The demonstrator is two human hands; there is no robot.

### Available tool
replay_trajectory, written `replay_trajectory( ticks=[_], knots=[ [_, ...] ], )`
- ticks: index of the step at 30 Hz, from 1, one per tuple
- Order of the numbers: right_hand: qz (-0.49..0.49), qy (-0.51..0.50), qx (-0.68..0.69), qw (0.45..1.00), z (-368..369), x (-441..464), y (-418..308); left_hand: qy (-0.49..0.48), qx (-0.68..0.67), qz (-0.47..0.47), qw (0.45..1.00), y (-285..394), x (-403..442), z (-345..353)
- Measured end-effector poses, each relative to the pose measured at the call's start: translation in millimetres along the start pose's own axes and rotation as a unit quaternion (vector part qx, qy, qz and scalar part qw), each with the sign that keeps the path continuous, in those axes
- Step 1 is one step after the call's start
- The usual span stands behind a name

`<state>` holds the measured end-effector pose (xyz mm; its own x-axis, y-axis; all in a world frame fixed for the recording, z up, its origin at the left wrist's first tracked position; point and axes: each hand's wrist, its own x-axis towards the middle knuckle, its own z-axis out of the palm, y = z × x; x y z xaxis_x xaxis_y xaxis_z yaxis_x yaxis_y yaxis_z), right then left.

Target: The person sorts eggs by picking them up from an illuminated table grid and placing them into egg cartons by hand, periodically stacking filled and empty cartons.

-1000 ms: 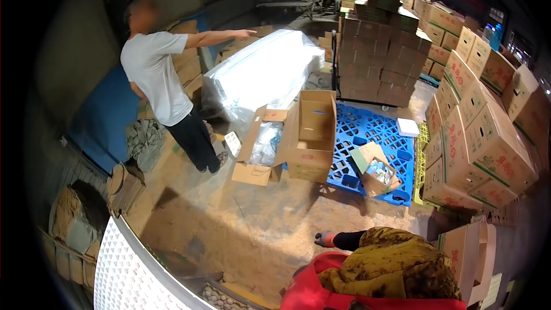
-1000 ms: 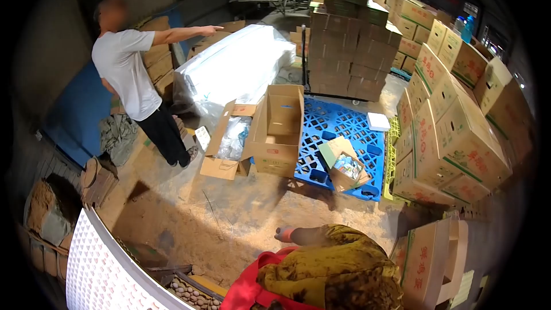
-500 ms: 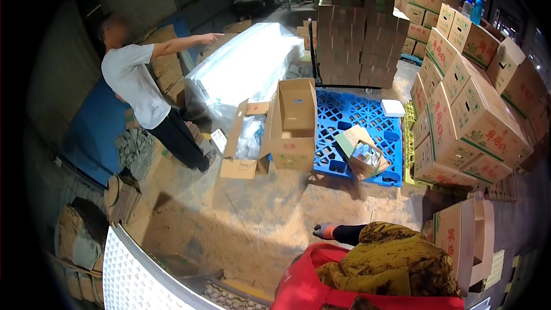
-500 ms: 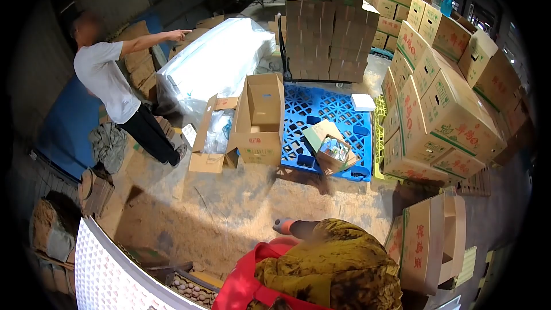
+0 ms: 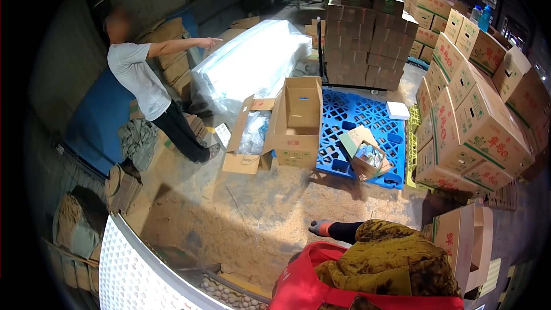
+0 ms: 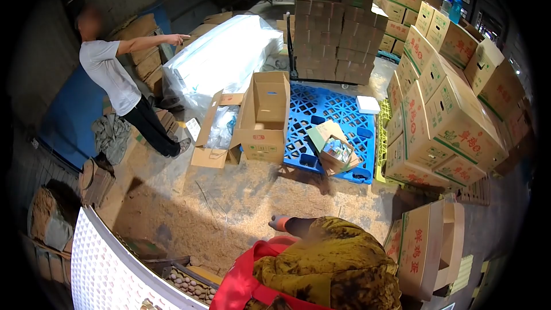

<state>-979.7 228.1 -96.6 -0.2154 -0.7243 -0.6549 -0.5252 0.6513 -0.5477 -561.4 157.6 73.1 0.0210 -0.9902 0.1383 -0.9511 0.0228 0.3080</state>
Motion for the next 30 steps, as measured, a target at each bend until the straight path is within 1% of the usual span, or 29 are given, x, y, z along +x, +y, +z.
replay_trajectory(
  ticks=[2, 5, 11, 14, 17, 20, 23, 26, 30],
  knots=[
    [0.014, -0.018, -0.001, 1.000, -5, -4, -8, 0.001, -0.002, -0.001, 1.000, -1, 1, 1],
    [-0.014, 0.030, -0.017, 0.999, 8, 9, 1, 0.002, -0.003, -0.006, 1.000, -5, 2, 0],
    [-0.011, 0.004, -0.040, 0.999, 8, 20, -10, 0.007, -0.006, -0.019, 1.000, -10, 3, -1],
    [-0.027, 0.032, -0.031, 0.999, 14, 25, -13, 0.011, -0.007, -0.026, 1.000, -12, 4, 0],
    [0.001, -0.034, -0.043, 0.999, -2, 14, -37, 0.013, -0.009, -0.032, 0.999, -14, 5, -1],
    [0.010, -0.043, -0.053, 0.998, -6, 11, -51, 0.017, -0.010, -0.039, 0.999, -17, 6, -2],
    [0.039, -0.063, -0.035, 0.997, -17, 0, -73, 0.020, -0.010, -0.047, 0.999, -19, 6, -2],
    [0.025, -0.060, -0.052, 0.997, -14, 10, -73, 0.025, -0.009, -0.054, 0.998, -22, 9, -1],
    [0.037, -0.062, -0.048, 0.996, -16, 15, -80, 0.029, -0.010, -0.063, 0.998, -25, 9, -1]
  ],
)
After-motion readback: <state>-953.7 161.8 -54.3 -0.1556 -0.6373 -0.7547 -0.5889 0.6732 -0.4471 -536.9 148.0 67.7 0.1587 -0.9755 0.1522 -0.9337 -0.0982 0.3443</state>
